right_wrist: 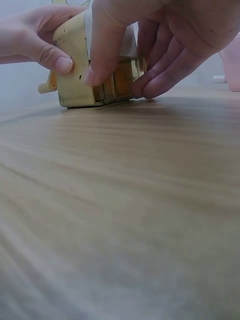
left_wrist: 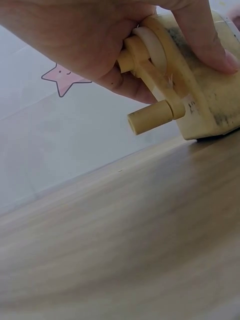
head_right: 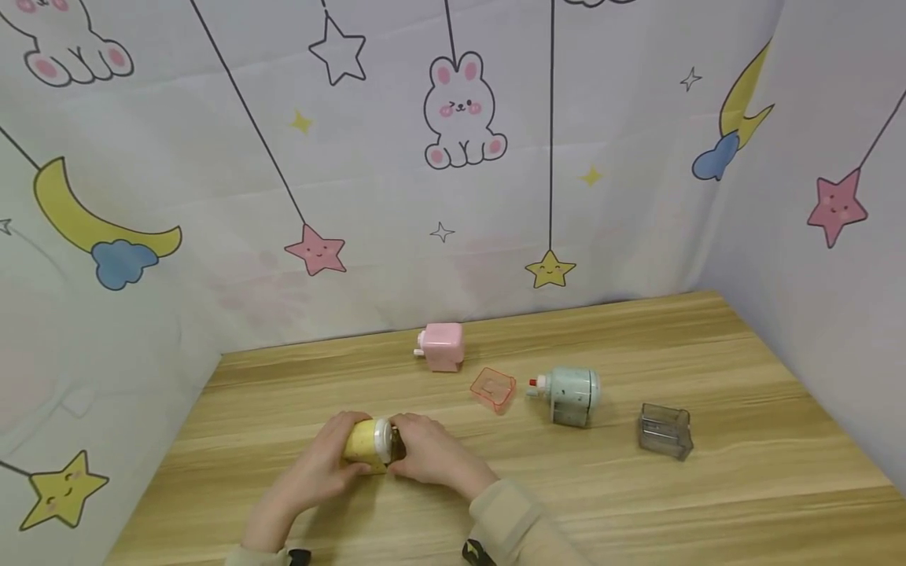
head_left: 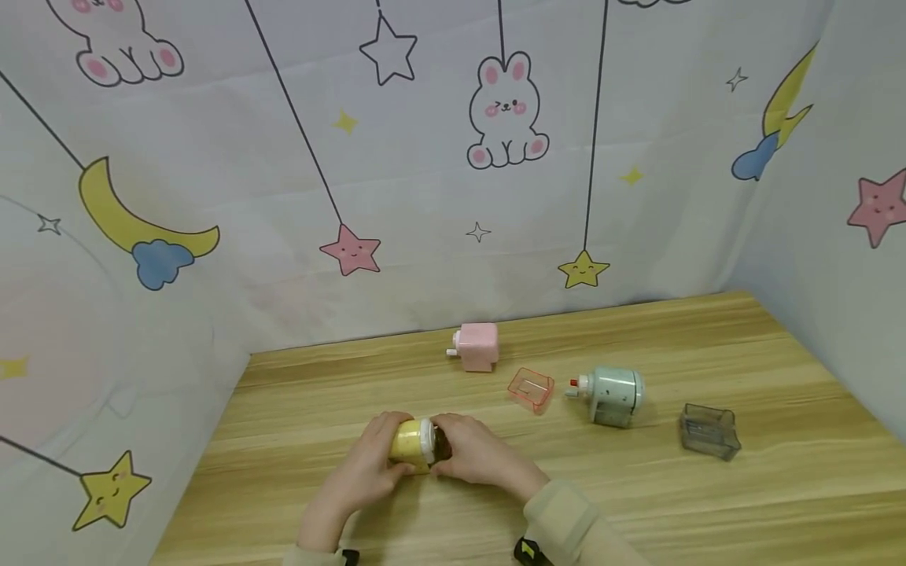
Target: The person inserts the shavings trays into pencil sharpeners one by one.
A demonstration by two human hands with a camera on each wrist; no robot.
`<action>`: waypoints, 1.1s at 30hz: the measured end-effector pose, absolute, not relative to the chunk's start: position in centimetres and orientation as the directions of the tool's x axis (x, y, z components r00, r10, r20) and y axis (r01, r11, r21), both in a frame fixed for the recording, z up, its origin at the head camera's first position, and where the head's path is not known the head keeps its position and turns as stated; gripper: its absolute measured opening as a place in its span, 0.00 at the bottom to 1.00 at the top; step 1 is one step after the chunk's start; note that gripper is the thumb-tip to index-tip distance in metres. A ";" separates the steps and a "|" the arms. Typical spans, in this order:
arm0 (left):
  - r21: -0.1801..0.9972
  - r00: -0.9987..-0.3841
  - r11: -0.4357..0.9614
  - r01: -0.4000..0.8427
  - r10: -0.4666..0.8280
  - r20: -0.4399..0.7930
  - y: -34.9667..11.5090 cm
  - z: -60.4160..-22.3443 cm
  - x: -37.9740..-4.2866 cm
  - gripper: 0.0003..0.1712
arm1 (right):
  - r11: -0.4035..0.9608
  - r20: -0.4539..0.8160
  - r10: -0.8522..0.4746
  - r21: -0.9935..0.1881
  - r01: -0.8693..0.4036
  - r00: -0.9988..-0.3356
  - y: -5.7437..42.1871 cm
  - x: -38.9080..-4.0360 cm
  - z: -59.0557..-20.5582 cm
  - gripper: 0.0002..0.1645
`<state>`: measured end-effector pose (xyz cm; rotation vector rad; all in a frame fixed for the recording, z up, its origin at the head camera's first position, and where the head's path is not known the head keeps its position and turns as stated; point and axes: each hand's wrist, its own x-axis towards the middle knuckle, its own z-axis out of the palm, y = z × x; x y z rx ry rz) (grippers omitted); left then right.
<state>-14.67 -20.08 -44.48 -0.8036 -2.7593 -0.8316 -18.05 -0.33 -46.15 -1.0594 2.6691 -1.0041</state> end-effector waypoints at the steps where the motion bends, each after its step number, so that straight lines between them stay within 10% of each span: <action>1: 0.469 -0.843 0.700 0.538 0.454 0.289 -20.0 -44.5 -14.7 0.35 | 0.537 0.144 -0.643 -0.616 -0.577 -0.752 -0.4 -18.0 -46.2 0.34; 33: 0.436 -0.844 0.723 0.536 0.455 0.283 -20.0 -44.0 -14.4 0.36 | 0.517 0.126 -0.616 -0.680 -0.519 -0.778 -0.4 -17.7 -46.4 0.36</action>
